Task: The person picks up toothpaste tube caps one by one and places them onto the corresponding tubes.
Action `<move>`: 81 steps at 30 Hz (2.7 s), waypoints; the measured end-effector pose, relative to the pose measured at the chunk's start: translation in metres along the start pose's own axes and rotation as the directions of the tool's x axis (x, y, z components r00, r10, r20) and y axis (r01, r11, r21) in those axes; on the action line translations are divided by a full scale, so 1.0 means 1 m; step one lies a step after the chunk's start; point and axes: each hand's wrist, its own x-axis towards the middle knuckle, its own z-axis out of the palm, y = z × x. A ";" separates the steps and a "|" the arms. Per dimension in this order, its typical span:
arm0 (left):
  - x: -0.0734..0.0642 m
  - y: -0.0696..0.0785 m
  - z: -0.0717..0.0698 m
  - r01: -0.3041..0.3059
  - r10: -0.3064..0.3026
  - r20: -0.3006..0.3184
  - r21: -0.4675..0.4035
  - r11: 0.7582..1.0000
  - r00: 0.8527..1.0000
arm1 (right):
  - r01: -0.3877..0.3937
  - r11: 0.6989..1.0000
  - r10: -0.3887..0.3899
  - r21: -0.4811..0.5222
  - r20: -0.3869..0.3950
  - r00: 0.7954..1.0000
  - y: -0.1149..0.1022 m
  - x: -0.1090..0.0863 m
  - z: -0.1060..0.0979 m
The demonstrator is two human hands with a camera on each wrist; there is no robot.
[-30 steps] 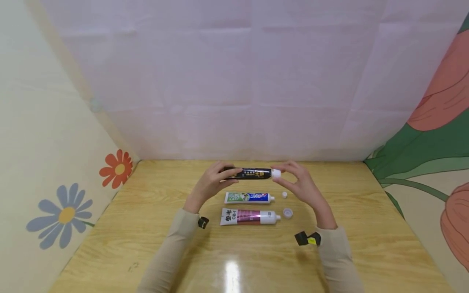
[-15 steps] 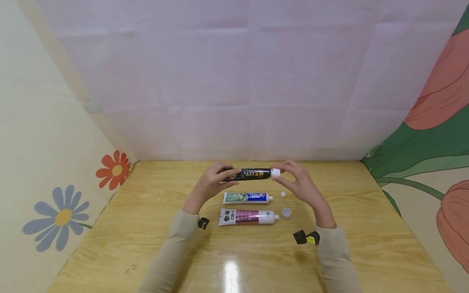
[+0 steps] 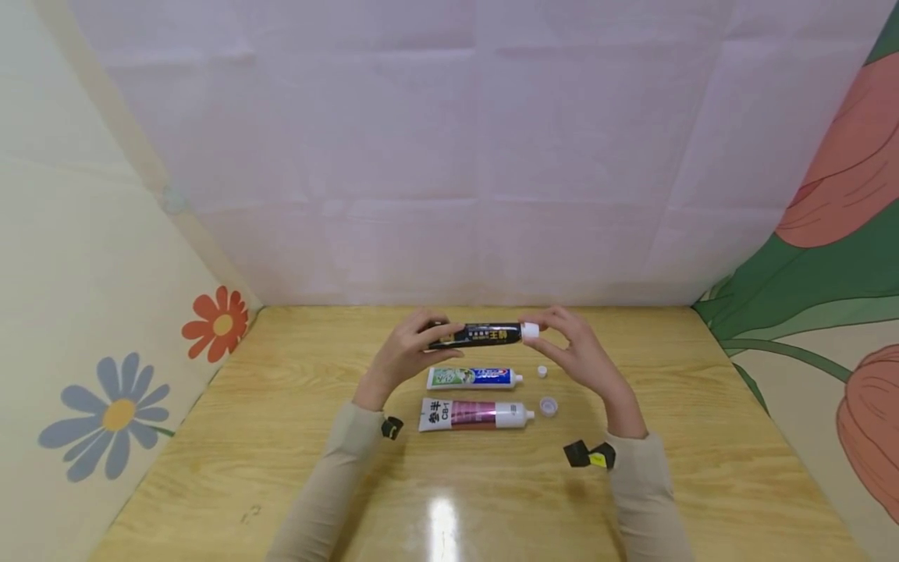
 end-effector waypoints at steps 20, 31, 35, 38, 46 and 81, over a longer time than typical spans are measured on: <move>-0.001 0.002 -0.001 0.014 -0.014 -0.032 -0.019 1.000 0.999 | -0.081 0.997 0.081 0.007 0.017 0.997 -0.001 -0.003 -0.002; -0.001 0.004 -0.003 0.013 -0.014 -0.037 -0.030 0.999 0.999 | -0.045 0.999 0.045 -0.021 0.021 0.999 -0.009 -0.002 -0.002; -0.001 0.005 -0.004 0.010 -0.011 -0.041 -0.033 0.999 0.999 | -0.039 0.999 0.039 -0.026 0.014 0.999 -0.010 -0.002 -0.001; 0.000 0.006 -0.004 0.009 -0.010 -0.043 -0.028 1.000 0.999 | -0.033 0.999 0.033 -0.026 -0.001 0.999 -0.006 -0.002 0.000; 0.001 0.007 -0.005 0.004 -0.004 -0.040 -0.012 1.000 0.999 | -0.032 0.999 0.031 -0.025 -0.023 0.999 0.030 -0.009 0.008; 0.002 0.009 -0.008 -0.015 0.015 -0.034 0.018 1.000 0.999 | -0.159 0.986 0.160 -0.045 0.018 0.987 0.025 -0.008 0.011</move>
